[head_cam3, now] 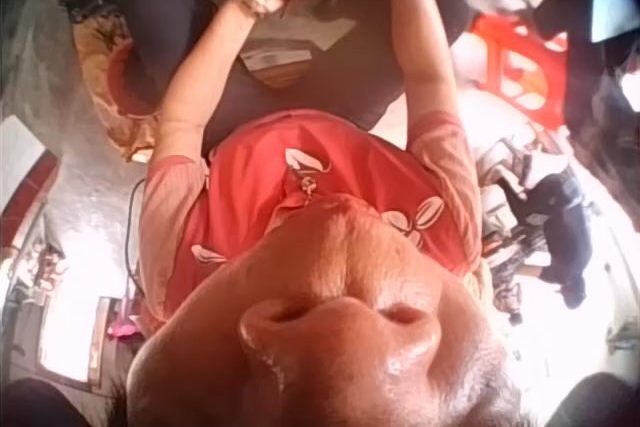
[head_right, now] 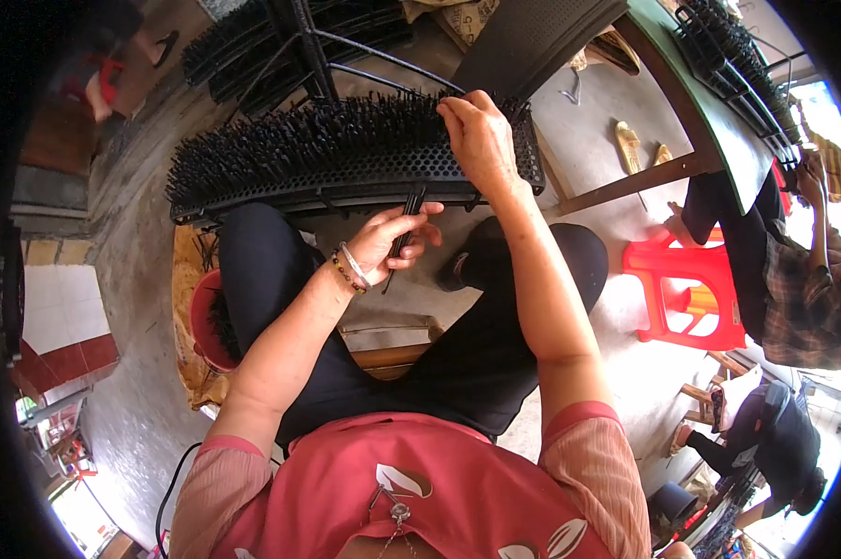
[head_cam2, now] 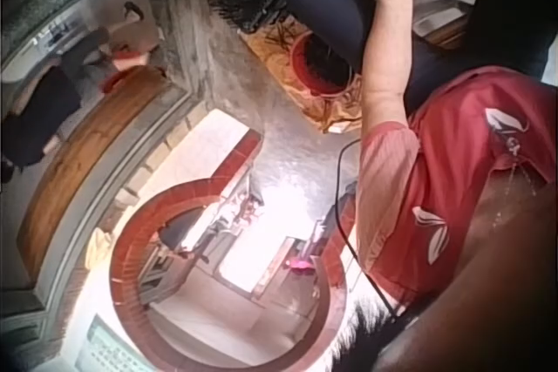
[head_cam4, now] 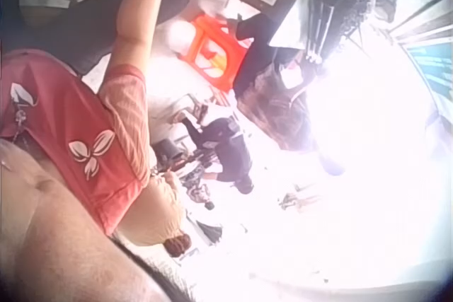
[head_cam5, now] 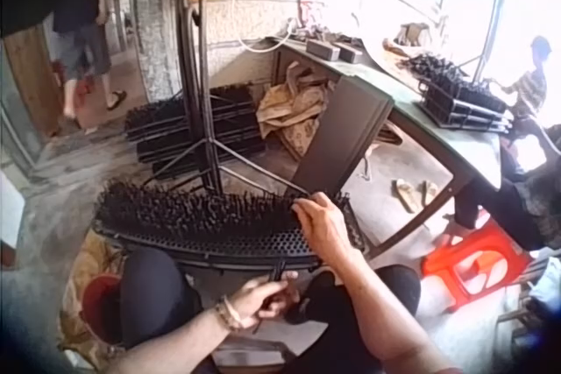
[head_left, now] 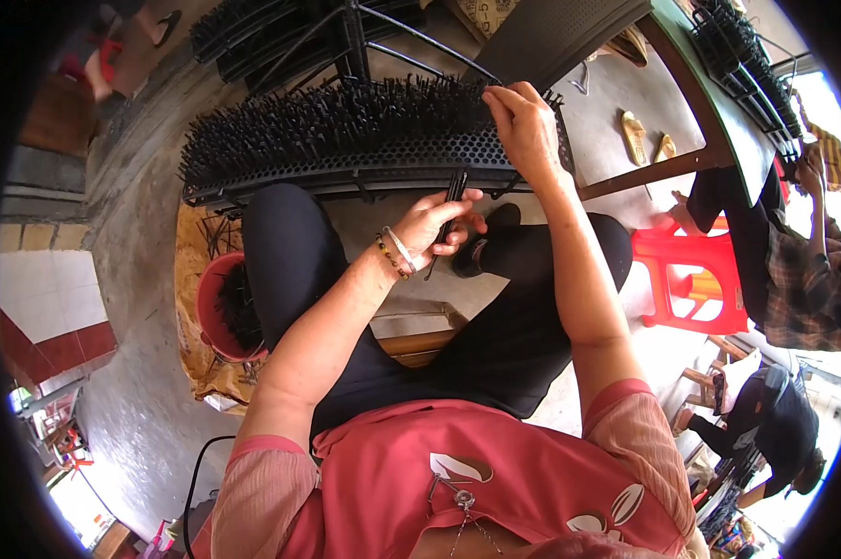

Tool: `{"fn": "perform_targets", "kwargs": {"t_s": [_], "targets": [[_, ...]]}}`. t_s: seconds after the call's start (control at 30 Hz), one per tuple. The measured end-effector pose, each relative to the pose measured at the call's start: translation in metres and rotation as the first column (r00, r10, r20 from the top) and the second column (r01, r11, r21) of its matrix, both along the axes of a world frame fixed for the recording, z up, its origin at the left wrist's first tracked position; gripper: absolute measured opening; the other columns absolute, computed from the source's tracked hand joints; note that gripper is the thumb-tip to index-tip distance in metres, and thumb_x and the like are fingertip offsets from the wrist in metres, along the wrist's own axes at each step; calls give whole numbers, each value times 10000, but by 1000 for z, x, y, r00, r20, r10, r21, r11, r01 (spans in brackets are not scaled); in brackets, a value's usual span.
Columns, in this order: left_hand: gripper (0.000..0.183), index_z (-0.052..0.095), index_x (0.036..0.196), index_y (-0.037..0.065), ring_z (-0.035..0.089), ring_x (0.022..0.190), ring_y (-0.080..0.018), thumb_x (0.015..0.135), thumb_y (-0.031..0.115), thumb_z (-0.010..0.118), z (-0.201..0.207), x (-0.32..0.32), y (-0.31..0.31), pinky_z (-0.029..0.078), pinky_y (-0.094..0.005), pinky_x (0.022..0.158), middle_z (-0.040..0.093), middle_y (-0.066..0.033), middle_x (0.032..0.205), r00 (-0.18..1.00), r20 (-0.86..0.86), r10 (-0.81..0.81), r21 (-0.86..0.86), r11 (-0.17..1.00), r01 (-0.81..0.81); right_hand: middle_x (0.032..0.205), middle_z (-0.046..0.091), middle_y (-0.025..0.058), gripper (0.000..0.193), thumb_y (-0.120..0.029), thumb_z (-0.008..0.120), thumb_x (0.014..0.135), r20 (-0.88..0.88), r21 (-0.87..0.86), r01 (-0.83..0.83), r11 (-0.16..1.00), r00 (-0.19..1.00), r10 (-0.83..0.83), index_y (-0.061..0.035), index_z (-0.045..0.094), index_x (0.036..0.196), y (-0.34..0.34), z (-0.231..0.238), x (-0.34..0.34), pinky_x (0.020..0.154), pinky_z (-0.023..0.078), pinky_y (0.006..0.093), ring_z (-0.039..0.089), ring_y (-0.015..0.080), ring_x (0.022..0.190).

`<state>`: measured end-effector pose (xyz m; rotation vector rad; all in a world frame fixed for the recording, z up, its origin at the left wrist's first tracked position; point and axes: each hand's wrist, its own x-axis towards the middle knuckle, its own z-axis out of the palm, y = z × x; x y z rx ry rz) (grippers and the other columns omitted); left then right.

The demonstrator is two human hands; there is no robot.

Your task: Manually inserting bundles of black filaments into holes on a long brush strip base.

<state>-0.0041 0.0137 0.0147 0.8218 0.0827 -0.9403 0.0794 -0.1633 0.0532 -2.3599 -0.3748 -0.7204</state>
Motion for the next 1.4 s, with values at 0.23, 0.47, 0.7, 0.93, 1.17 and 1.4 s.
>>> {"fn": "perform_targets", "kwargs": {"t_s": [0.23,0.47,0.7,0.93,1.17,1.4], "targets": [[287,527,1176,32,404,596,-48,929,170,476,2,0,3,300,-142,436,594,-90,891,1000,2,-3,-2,1000,3,846,589,140,126,-114,630,836,6,87,8,996,1000,-8,-27,674,916,-1,9,1,652,491,363,611,319,736],[288,533,1164,8,442,658,-45,926,162,477,-5,2,3,343,-157,500,604,-93,946,999,32,-10,40,999,9,829,573,118,134,-92,629,836,20,-47,-182,982,983,183,-22,667,943,-2,6,0,624,476,342,593,282,699],[278,557,1140,35,520,703,-63,927,205,499,0,0,5,416,-201,535,608,-52,963,999,33,17,57,998,-19,837,553,114,169,-77,600,859,-62,-29,-218,975,974,216,-31,660,1010,-6,9,-5,612,455,310,566,236,677],[275,568,1130,42,505,680,-41,921,215,522,-7,0,8,361,-174,464,581,-11,887,997,22,-71,64,996,69,858,545,113,193,-61,581,864,-42,-36,-250,968,968,248,-33,646,1044,-5,7,-5,637,456,325,559,257,696],[281,559,1137,13,406,609,-38,925,192,519,1,1,8,291,-139,439,527,1,827,1000,0,-27,28,999,26,874,551,126,194,-71,601,850,-86,-103,-184,977,981,176,-29,654,1032,-6,2,-6,643,465,333,575,277,716],[271,551,1130,22,398,592,-35,942,207,491,19,-5,17,270,-145,426,488,7,805,1000,-3,-14,-8,1000,14,766,606,63,242,-187,664,846,-119,237,-70,969,988,100,-1,665,1000,1,18,-14,604,452,254,556,116,660]]}}
